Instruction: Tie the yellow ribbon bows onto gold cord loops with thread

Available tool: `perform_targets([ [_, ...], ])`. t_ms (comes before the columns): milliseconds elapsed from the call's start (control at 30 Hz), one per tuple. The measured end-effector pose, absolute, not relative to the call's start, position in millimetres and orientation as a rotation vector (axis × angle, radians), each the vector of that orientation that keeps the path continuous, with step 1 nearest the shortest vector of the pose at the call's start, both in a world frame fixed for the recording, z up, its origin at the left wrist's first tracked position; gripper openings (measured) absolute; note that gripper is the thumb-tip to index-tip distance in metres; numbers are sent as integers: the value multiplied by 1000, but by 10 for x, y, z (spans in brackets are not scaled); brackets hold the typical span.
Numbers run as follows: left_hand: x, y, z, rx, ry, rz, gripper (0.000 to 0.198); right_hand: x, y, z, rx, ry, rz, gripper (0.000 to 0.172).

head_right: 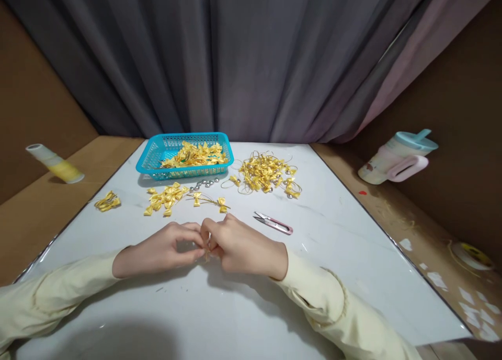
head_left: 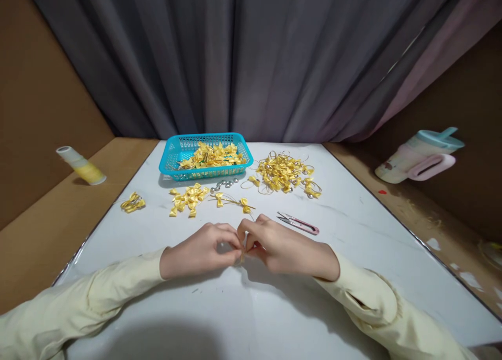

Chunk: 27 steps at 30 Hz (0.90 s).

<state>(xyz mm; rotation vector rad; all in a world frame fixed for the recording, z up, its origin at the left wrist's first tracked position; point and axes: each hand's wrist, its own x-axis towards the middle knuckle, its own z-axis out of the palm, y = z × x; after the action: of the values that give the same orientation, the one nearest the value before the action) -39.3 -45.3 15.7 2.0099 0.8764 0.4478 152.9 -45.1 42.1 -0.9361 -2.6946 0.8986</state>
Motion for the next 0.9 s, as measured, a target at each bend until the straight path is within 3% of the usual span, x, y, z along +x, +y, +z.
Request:
perform_targets([
  [367,59,-144,505,2123,798,495,14,2158,-785,482,-1306,-2335,797,30],
  [633,1212,190,897,2437,573,518,15,2888,-1603,305,-1600,-1611,986,11],
  [900,3053,733,1038,2812,270,447,21,3159,-1919,-325,-1334,-837,1178,37],
])
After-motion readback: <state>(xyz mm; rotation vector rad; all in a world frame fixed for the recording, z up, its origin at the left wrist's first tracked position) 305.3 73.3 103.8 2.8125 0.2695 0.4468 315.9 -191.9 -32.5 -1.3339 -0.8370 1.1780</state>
